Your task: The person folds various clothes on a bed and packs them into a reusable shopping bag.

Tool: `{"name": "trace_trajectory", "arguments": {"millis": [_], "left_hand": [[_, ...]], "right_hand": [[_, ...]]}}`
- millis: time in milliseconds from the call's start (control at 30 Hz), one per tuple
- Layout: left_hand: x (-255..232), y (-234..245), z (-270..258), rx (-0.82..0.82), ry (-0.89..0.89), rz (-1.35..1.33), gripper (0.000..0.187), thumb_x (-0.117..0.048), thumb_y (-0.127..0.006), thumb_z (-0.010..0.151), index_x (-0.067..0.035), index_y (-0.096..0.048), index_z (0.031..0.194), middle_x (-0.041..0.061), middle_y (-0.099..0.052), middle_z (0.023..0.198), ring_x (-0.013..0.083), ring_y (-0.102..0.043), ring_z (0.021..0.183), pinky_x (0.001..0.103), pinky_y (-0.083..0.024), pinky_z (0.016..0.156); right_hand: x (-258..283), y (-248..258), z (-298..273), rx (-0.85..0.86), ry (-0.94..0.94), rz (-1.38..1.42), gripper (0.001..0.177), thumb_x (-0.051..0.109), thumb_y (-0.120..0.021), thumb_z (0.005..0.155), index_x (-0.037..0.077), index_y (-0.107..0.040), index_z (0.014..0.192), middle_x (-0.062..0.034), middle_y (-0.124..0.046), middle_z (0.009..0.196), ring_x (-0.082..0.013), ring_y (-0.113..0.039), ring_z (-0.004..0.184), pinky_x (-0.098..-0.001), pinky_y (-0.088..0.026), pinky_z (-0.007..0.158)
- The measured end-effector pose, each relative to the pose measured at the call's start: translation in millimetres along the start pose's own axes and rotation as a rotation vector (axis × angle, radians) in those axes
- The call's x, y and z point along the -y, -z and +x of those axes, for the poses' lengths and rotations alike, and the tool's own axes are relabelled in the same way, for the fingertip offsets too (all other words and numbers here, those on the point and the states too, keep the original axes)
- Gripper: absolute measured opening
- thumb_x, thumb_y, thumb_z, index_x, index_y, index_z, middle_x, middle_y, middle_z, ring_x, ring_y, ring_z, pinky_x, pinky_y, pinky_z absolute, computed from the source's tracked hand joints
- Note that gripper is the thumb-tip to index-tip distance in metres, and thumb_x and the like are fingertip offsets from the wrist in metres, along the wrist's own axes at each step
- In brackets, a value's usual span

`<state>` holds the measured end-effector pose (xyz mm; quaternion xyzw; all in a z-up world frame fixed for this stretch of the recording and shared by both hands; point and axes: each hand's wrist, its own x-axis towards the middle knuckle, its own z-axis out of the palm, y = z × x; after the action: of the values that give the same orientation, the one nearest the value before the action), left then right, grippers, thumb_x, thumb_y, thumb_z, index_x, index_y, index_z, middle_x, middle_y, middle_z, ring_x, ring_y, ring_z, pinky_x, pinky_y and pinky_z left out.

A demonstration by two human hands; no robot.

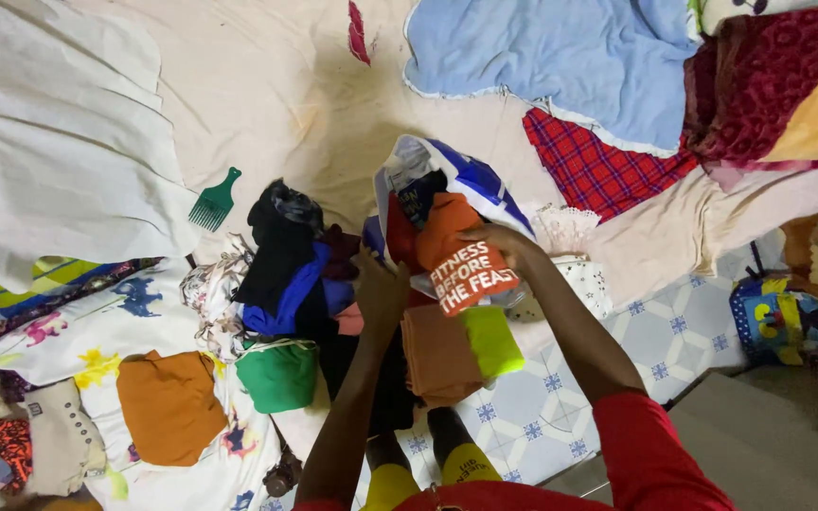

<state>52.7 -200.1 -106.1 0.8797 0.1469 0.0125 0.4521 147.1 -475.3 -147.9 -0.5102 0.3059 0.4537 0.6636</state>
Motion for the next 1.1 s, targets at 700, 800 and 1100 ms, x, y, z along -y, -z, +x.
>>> {"name": "trace_trajectory", "arguments": {"millis": [700,800,1100], "left_hand": [[-41,25,-12,0.257,0.277,0.01,0.084,-0.022,-0.059,0.094,-0.007,-0.01,0.16,0.029,-0.072,0.093,0.0384,-0.067,0.076,0.048,-0.051,0.069],[-19,8,-19,0.255,0.206,0.089,0.076,-0.018,-0.059,0.093,-0.005,-0.017,0.155,0.029,-0.07,0.096,0.0358,-0.066,0.076,0.046,-0.051,0.071],[11,-17,-35,0.326,0.316,-0.321,0.074,-0.008,-0.059,0.093,0.001,-0.022,0.156,0.024,-0.067,0.094,0.0279,-0.064,0.076,0.04,-0.05,0.067]], "right_hand": [[-39,-50,201,0.081,0.405,-0.104,0.094,0.042,-0.076,0.093,-0.003,-0.027,0.159,-0.0167,-0.049,0.154,-0.0235,-0.049,0.14,-0.0366,-0.041,0.115],[-52,-71,202,-0.408,0.736,-0.497,0.087,0.047,-0.075,0.097,-0.002,-0.037,0.156,-0.0192,-0.051,0.153,-0.0258,-0.051,0.141,-0.0362,-0.041,0.119],[-99,-94,181,-0.373,0.726,-1.895,0.087,0.042,-0.068,0.088,-0.003,-0.036,0.155,-0.0275,-0.034,0.158,-0.0403,-0.039,0.14,-0.0478,-0.031,0.116]]}}
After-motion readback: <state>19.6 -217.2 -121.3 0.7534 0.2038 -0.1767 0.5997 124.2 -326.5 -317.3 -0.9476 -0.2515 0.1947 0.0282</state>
